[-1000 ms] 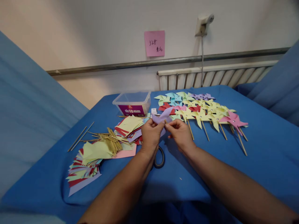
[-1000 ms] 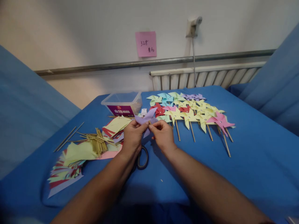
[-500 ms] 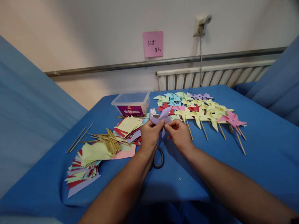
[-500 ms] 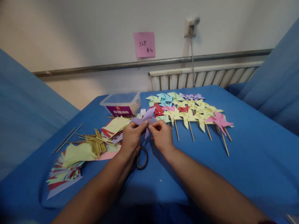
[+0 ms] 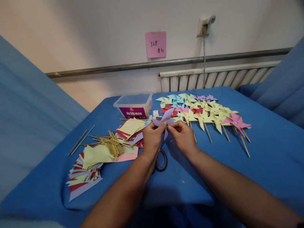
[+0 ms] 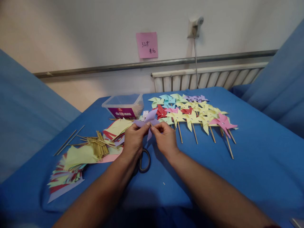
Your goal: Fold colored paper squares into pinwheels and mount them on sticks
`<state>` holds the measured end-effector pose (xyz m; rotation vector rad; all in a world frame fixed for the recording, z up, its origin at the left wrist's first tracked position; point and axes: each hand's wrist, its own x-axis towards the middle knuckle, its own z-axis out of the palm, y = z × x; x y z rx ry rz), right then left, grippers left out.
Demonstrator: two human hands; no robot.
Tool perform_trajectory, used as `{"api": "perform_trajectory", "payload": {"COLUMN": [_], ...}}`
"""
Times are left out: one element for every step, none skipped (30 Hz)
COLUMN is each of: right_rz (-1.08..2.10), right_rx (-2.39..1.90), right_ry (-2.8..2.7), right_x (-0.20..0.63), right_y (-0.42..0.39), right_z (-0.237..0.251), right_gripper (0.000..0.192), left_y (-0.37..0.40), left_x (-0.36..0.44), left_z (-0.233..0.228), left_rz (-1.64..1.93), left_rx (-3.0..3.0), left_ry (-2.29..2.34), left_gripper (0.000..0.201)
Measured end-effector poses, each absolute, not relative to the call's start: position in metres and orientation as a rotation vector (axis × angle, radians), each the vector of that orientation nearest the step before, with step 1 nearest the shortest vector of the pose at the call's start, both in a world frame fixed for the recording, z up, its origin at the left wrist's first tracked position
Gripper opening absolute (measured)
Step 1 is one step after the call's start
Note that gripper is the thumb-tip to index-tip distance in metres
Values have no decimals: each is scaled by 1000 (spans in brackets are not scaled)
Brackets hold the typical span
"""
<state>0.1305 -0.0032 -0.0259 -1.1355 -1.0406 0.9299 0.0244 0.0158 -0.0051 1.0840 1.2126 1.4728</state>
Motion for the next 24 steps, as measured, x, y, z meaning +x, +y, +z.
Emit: {"api": "perform_trajectory", "payload": {"right_rz": [914, 894, 870, 840, 803, 761, 715, 669, 625, 589, 563, 545, 533, 528, 529, 538, 561, 602, 653, 707, 753, 783, 790, 771], "right_rx": [-1135, -1137, -1139, -1141, -1145, -1152, -1161, -1171, -1181, -1190, -1195, -1198, -1201, -1203, -1205, -1203, -1196, -1188, -1182, -1179, -1178, -1181, -1184, -1187], "right_ry": [-1062, -1082, -1104, -1129, -1159, -1197, -1239, -1281, -1319, -1349, -1371, -1386, -1394, -1398, -1399, -1390, -1370, -1341, -1307, -1272, -1241, -1222, -1220, -1236], "right_x": [131, 131, 132, 133, 134, 135, 137, 138, 140, 141, 142, 142, 143, 142, 141, 140, 138, 136, 134, 132, 131, 130, 130, 131], "right_y": [-3, -3, -2, -2, -1, 0, 0, 0, 0, 0, 0, 0, -1, -1, -1, -1, -1, -1, 0, 0, 0, 0, 0, 0], "right_z": [-27, -28, -29, -29, -30, -30, -30, -30, -30, -29, -28, -27, -27, -26, -27, -27, -28, -30, -32, -33, -34, -35, -35, -35], "right_gripper": [23, 22, 22, 22, 21, 20, 19, 18, 17, 16, 15, 15, 16, 16, 16, 17, 17, 18, 18, 18, 18, 18, 18, 18], "left_y": [16, 16, 17, 17, 17, 17, 17, 17, 17, 17, 18, 18, 18, 17, 17, 17, 17, 17, 17, 17, 17, 17, 17, 17], "left_x": [24, 24, 24, 24, 24, 24, 24, 24, 24, 24, 24, 24, 25, 25, 25, 25, 25, 25, 24, 24, 24, 24, 24, 24], "left_z": [-5, -5, -5, -5, -5, -5, -5, -6, -6, -6, -6, -6, -6, -5, -5, -4, -4, -3, -3, -3, -2, -2, -2, -1], "left_rz": [1473, 1473, 1472, 1472, 1471, 1469, 1467, 1463, 1460, 1456, 1455, 1456, 1458, 1461, 1464, 1466, 1466, 1466, 1465, 1463, 1460, 1455, 1451, 1448], "left_rx": [1072, 1064, 1058, 1056, 1057, 1060, 1062, 1064, 1064, 1064, 1065, 1068, 1071, 1075, 1080, 1085, 1089, 1095, 1103, 1112, 1120, 1127, 1134, 1140], "left_ry": [1213, 1213, 1212, 1210, 1208, 1208, 1211, 1216, 1224, 1232, 1240, 1247, 1253, 1261, 1270, 1278, 1284, 1292, 1301, 1313, 1325, 1337, 1347, 1354], "left_gripper": [27, 27, 27, 27, 27, 27, 27, 27, 27, 27, 27, 27, 27, 27, 27, 27, 27, 26, 25, 24, 23, 23, 23, 23]}}
